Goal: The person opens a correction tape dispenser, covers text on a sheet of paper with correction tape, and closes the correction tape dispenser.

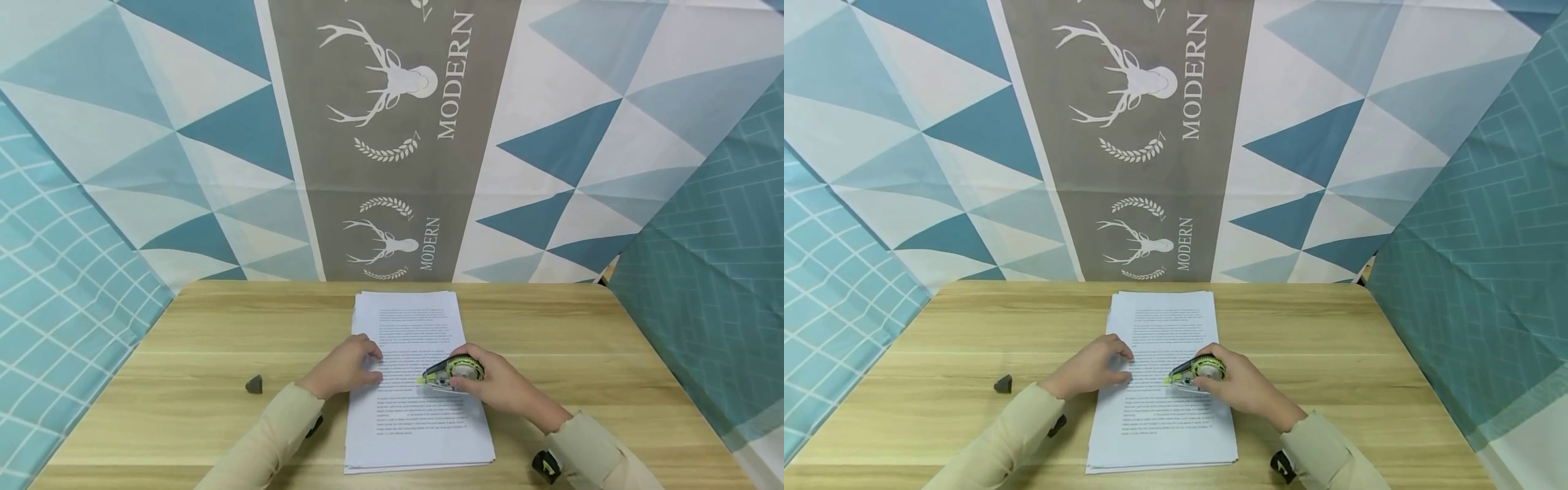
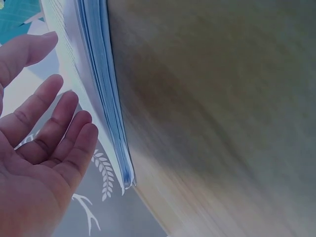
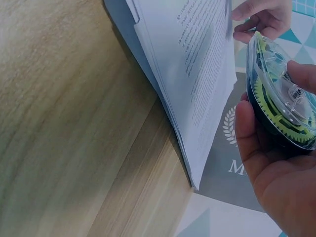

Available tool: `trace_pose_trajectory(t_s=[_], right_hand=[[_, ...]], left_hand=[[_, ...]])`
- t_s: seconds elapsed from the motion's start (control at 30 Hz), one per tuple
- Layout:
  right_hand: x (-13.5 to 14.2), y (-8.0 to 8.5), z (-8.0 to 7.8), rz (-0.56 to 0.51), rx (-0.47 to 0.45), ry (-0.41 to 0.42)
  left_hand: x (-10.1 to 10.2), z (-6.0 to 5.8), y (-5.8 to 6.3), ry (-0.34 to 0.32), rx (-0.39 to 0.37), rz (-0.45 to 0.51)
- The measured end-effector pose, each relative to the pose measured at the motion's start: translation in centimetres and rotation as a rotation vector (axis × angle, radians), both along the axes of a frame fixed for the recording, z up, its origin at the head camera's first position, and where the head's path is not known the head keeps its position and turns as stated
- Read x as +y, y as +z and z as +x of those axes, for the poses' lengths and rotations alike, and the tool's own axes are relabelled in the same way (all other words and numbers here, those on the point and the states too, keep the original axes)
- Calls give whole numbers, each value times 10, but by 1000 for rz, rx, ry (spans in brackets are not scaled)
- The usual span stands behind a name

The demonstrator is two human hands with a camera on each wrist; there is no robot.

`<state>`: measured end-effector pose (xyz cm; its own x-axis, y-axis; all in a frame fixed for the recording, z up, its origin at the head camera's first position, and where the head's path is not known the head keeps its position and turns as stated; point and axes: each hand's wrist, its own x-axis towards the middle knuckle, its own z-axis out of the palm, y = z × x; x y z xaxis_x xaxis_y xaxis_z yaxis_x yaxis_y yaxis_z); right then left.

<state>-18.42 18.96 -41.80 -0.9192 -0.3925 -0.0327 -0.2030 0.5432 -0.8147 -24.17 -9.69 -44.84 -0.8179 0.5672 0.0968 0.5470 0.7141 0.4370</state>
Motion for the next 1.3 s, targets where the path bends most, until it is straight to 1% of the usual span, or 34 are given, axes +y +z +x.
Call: trace_pose_trajectory(t_s=[0.17,0.5,0.9,1.07,1.3], right_hand=[[-1,-1,-2,-17,-6,5],[-2,-5,-5,6,-4,-4],[-3,-10,-8,5,-32,-29],[-3,-11,-10,10,-29,-40],[-3,-11,-14,30,-26,-45]], left_hand=[[-1,-2,-2,12,-13,-2],[-2,-4,-2,22,-27,-28],[-2,-4,-2,26,-77,-34],[-2,-4,-1,18,-79,-23],[-5,-5,0,-11,-81,-21]])
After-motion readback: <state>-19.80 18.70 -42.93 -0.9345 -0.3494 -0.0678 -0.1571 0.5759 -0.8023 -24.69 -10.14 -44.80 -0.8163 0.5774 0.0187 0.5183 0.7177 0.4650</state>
